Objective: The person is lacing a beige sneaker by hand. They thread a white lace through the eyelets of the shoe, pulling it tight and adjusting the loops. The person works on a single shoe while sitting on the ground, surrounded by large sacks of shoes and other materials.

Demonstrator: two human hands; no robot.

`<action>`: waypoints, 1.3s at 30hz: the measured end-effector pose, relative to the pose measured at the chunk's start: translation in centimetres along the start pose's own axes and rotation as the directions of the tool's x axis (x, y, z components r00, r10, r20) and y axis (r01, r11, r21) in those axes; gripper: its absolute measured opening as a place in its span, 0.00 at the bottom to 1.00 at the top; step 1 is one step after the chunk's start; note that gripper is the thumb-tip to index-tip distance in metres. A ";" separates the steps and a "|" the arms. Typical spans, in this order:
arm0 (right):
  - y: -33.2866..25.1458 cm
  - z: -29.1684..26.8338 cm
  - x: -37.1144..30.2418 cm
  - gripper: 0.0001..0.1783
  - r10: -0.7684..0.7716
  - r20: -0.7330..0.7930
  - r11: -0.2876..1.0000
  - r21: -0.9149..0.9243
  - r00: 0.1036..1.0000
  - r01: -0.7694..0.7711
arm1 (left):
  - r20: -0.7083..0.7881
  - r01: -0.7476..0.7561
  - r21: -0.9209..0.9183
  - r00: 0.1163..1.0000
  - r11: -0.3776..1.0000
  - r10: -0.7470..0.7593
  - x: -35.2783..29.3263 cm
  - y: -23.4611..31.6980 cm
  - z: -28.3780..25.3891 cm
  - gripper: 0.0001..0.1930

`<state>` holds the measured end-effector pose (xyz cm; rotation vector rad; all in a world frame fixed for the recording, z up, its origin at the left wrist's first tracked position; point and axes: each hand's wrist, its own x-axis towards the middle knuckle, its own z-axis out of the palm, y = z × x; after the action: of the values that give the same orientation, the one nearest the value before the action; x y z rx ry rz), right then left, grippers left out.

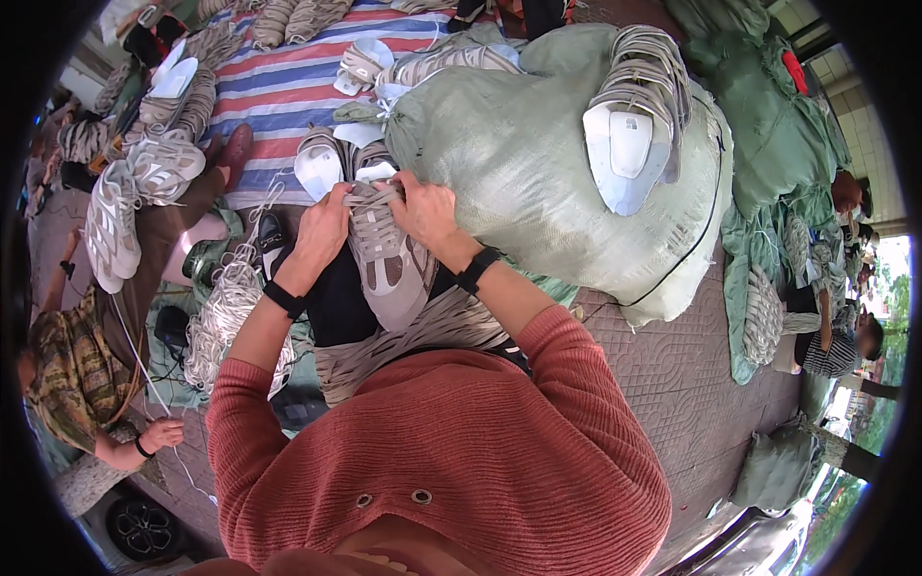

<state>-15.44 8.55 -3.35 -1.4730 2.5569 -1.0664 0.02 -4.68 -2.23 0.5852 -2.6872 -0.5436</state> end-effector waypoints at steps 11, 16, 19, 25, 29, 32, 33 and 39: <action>2.2 -3.3 1.2 0.28 -0.088 0.329 0.958 0.286 0.940 -0.010 | 0.002 0.000 -0.030 1.000 1.000 0.000 -0.1 -0.2 -0.2 0.16; 3.3 -4.7 1.0 0.17 -0.288 0.265 0.869 0.475 0.920 0.135 | 0.010 0.017 -0.034 1.000 0.999 -0.017 -0.3 -0.1 -0.2 0.13; 2.3 -4.9 0.9 0.12 -0.294 0.222 0.864 0.477 0.930 0.159 | 0.000 0.018 -0.029 1.000 0.999 -0.018 -0.2 -0.2 -0.2 0.12; 1.6 -5.2 2.1 0.16 -0.256 0.379 0.860 0.509 0.889 0.031 | -0.010 0.018 -0.048 1.000 0.999 -0.018 -0.2 -0.4 -0.1 0.14; 1.7 -5.1 3.1 0.14 -0.319 0.453 0.826 0.563 0.833 0.010 | 0.019 0.044 -0.056 0.999 0.997 -0.043 -0.2 -0.5 0.1 0.15; 2.3 -5.0 3.9 0.11 -0.408 0.420 0.789 0.608 0.810 0.082 | 0.013 0.049 -0.081 0.999 0.996 -0.048 -0.2 -0.6 0.0 0.16; 2.2 -5.2 4.0 0.11 -0.430 0.412 0.784 0.612 0.803 0.106 | 0.001 0.029 -0.060 1.000 0.998 -0.029 -0.2 -0.6 0.0 0.15; 1.7 -3.7 2.7 0.07 -0.396 0.066 0.855 0.391 0.916 0.342 | 0.025 0.053 -0.084 0.998 0.995 -0.051 0.0 -0.6 0.0 0.16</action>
<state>-19.42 9.11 -0.58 -1.8843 1.8739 -1.3332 0.25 -5.18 -2.45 0.6308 -2.6612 -0.6786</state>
